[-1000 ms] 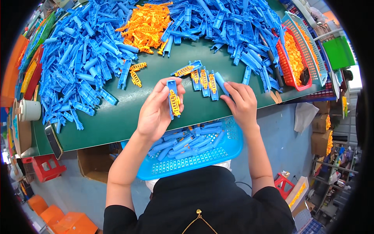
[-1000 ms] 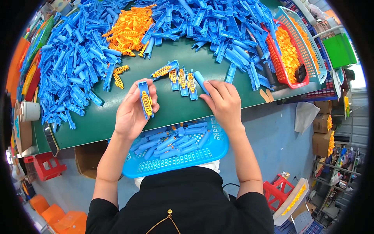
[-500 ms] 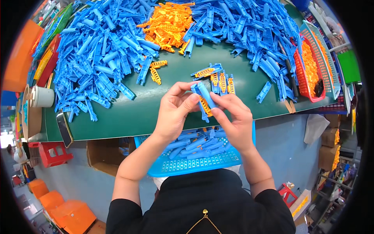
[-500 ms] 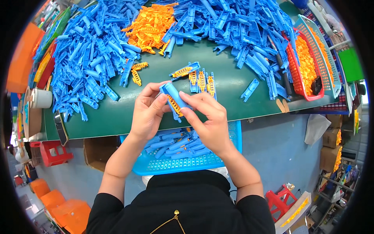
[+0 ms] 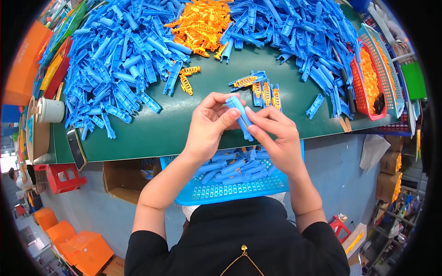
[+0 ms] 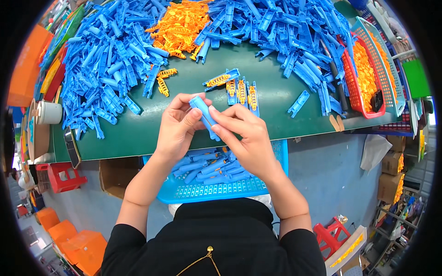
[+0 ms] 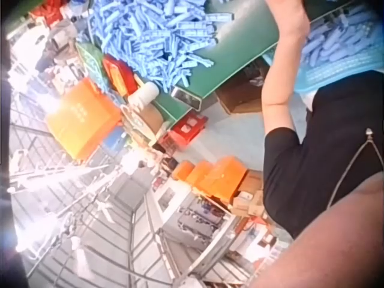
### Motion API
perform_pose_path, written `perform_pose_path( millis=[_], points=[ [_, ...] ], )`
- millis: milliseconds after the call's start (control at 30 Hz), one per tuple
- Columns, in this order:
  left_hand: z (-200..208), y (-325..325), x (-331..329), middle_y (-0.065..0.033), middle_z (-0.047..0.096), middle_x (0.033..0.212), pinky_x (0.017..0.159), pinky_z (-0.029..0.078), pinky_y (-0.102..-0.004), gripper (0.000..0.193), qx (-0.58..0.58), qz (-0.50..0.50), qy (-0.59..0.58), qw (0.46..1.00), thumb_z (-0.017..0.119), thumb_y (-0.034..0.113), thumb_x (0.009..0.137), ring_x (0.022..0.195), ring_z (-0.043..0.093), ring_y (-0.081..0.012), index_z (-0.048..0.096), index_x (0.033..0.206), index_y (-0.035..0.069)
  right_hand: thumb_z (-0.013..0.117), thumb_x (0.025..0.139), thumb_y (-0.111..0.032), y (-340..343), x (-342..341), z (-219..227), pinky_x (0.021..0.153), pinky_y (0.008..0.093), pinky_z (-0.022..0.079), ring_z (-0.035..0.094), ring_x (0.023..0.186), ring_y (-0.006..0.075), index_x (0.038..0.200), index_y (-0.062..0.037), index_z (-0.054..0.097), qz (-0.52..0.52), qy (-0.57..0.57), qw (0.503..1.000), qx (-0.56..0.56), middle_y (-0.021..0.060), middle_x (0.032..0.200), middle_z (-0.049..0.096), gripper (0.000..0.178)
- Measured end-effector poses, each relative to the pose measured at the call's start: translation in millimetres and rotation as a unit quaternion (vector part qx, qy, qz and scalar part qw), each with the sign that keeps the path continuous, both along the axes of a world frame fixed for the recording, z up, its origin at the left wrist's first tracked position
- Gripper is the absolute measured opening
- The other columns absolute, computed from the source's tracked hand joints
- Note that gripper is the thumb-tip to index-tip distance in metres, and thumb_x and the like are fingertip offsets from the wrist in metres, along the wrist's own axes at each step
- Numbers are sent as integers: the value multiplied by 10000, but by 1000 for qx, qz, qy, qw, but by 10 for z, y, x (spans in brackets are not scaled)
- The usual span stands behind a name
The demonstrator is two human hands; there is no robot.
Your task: Assembling small orange components into blue plastic tubes at a factory workbench.
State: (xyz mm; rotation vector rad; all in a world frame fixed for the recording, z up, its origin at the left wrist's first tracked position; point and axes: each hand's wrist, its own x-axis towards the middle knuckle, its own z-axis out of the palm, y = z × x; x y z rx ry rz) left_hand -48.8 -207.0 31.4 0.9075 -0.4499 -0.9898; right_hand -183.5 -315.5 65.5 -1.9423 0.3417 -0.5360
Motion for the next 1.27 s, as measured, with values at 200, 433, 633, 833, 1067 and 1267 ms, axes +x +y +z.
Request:
perform_pose_path(
  millis=[200, 433, 633, 833, 1067, 1267],
  points=[
    [62, -6, 23, -95, 607, 1019, 785, 517, -312, 286, -40, -12, 108, 993, 676, 75, 818, 922, 603, -157, 503, 1043, 43, 706, 723, -8, 165, 68, -7, 687, 256, 453, 569, 764, 170, 1058, 25, 633, -56, -58, 997, -21, 74, 837, 602, 344],
    [27, 23, -2, -72, 602, 978, 863, 455, -283, 310, -90, 6, 19, 996, 708, 117, 797, 972, 590, -162, 496, 1019, 77, 743, 689, -3, 159, 24, -94, 694, 282, 476, 619, 797, 208, 953, 29, 642, -88, -100, 987, -85, 118, 876, 642, 284],
    [3, 15, 4, -132, 605, 981, 820, 486, -301, 328, -92, 84, -164, 978, 713, -25, 745, 974, 597, -214, 482, 967, 44, 678, 765, 27, 33, 65, -124, 807, 295, 500, 625, 889, 191, 977, 49, 604, -83, -126, 975, 160, 131, 979, 636, 226],
    [32, -56, 61, -138, 637, 982, 698, 499, -318, 339, -43, 128, -593, 794, 734, -13, 686, 852, 621, -242, 593, 991, 29, 637, 807, 32, -78, -9, -274, 824, 277, 493, 617, 895, 159, 1014, 53, 552, -56, -92, 911, 397, 111, 965, 628, 225],
    [9, -78, 42, -111, 655, 934, 620, 471, -311, 339, -37, 138, -708, 692, 732, 16, 670, 736, 612, -241, 636, 995, 31, 640, 826, -19, -43, -5, -331, 782, 248, 503, 581, 870, 108, 1017, 35, 559, -40, -100, 942, 317, 61, 943, 588, 214],
    [10, -32, 32, -116, 639, 959, 662, 495, -323, 321, 67, 63, -565, 820, 683, 100, 778, 783, 624, -320, 566, 1075, 59, 636, 854, -87, -47, -4, -346, 815, 242, 489, 582, 931, 134, 1167, 4, 509, -14, -91, 958, 270, 68, 995, 587, 351]
  ],
)
